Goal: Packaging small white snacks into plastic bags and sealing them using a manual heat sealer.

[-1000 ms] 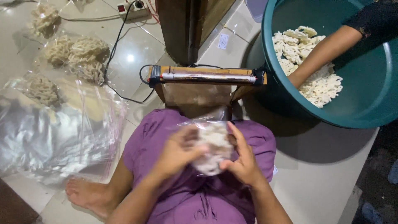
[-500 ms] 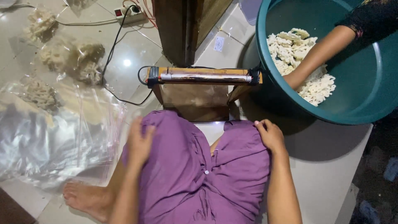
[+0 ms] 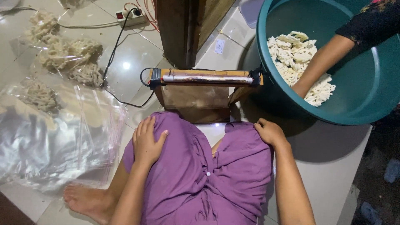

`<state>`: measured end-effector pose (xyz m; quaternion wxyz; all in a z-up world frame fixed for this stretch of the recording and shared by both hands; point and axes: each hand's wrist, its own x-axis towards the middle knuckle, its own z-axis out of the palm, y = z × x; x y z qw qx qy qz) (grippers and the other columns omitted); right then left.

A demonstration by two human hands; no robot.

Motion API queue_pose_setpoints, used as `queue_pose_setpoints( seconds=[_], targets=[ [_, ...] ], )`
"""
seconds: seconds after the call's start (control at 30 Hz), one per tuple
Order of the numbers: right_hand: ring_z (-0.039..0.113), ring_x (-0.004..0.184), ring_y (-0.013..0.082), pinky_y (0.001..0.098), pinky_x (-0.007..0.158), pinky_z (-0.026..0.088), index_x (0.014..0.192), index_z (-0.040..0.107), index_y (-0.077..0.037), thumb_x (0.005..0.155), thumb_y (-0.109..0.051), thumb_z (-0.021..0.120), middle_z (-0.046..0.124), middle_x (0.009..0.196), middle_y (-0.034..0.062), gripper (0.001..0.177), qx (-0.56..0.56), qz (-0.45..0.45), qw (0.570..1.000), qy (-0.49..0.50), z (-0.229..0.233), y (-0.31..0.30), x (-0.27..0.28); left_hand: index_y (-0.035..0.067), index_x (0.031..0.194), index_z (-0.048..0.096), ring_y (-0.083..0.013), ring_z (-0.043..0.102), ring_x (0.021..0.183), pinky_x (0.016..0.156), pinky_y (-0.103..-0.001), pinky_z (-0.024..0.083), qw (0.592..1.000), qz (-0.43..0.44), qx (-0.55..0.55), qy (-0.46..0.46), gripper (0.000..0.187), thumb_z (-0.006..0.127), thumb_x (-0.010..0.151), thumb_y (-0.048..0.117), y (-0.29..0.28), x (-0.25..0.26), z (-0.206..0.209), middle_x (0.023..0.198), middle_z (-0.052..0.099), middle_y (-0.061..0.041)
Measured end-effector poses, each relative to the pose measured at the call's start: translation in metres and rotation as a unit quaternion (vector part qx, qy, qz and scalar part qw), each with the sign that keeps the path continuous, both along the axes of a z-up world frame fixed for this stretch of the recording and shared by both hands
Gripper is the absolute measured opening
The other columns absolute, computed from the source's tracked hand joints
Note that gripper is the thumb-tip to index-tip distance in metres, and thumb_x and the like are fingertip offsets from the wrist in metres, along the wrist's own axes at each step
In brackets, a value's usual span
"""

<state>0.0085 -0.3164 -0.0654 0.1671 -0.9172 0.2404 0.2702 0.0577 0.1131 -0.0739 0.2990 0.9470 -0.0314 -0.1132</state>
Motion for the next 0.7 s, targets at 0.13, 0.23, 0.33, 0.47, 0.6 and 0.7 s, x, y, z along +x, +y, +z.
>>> queue_pose_setpoints(
  seconds=[0.13, 0.23, 0.33, 0.47, 0.6, 0.7],
  targets=[
    [0.058, 0.136, 0.0402, 0.0524, 0.114, 0.043, 0.145, 0.063, -0.011, 0.104, -0.043, 0.039, 0.066, 0.141, 0.0226, 0.057, -0.042, 0.008, 0.999, 0.026, -0.026, -0.014, 0.005, 0.008, 0.152, 0.047, -0.0364, 0.034, 0.150, 0.123, -0.057, 0.019, 1.000, 0.001, -0.003, 0.001, 0.070, 0.060, 0.098, 0.050, 0.003, 0.000, -0.002, 0.157, 0.045, -0.016],
    [0.067, 0.122, 0.0418, 0.0561, 0.099, 0.054, 0.136, 0.072, -0.018, 0.102, -0.047, 0.040, 0.074, 0.127, 0.0216, 0.055, -0.135, 0.027, 0.990, 0.029, -0.063, -0.024, 0.005, 0.008, 0.151, 0.048, -0.0363, 0.035, 0.149, 0.123, -0.056, 0.021, 1.000, 0.002, -0.002, -0.004, 0.069, 0.061, 0.098, 0.050, 0.002, 0.001, -0.005, 0.156, 0.046, -0.016],
    [0.057, 0.136, 0.0417, 0.0566, 0.108, 0.049, 0.145, 0.063, -0.017, 0.105, -0.044, 0.037, 0.059, 0.149, 0.0207, 0.055, -0.104, 0.086, 0.991, 0.025, -0.063, -0.018, 0.004, 0.008, 0.151, 0.048, -0.0369, 0.036, 0.149, 0.123, -0.057, 0.021, 1.000, 0.001, 0.001, -0.007, 0.070, 0.061, 0.097, 0.050, 0.002, 0.000, -0.007, 0.156, 0.047, -0.016],
    [0.060, 0.133, 0.0404, 0.0524, 0.111, 0.047, 0.144, 0.062, -0.014, 0.103, -0.041, 0.026, 0.065, 0.140, 0.0218, 0.061, -0.093, 0.078, 0.992, 0.041, -0.044, -0.012, 0.004, 0.009, 0.152, 0.048, -0.0353, 0.036, 0.149, 0.123, -0.057, 0.021, 1.000, 0.004, -0.002, -0.004, 0.069, 0.060, 0.098, 0.050, 0.003, 0.001, -0.008, 0.156, 0.047, -0.016],
    [0.068, 0.122, 0.0387, 0.0493, 0.105, 0.052, 0.133, 0.069, -0.013, 0.102, -0.042, 0.028, 0.074, 0.125, 0.0204, 0.060, -0.138, 0.076, 0.987, 0.040, -0.024, -0.001, 0.000, 0.010, 0.151, 0.050, -0.0341, 0.036, 0.149, 0.123, -0.056, 0.022, 1.000, 0.005, -0.002, -0.009, 0.068, 0.060, 0.098, 0.052, 0.004, 0.001, -0.012, 0.155, 0.047, -0.015],
    [0.065, 0.127, 0.0387, 0.0499, 0.107, 0.051, 0.134, 0.069, -0.014, 0.103, -0.040, 0.028, 0.071, 0.132, 0.0197, 0.058, -0.114, 0.108, 0.987, 0.038, -0.040, -0.010, 0.006, 0.011, 0.151, 0.049, -0.0332, 0.036, 0.150, 0.123, -0.056, 0.021, 1.000, 0.008, -0.002, -0.005, 0.068, 0.060, 0.097, 0.052, 0.004, 0.001, -0.013, 0.156, 0.047, -0.014]
  ],
)
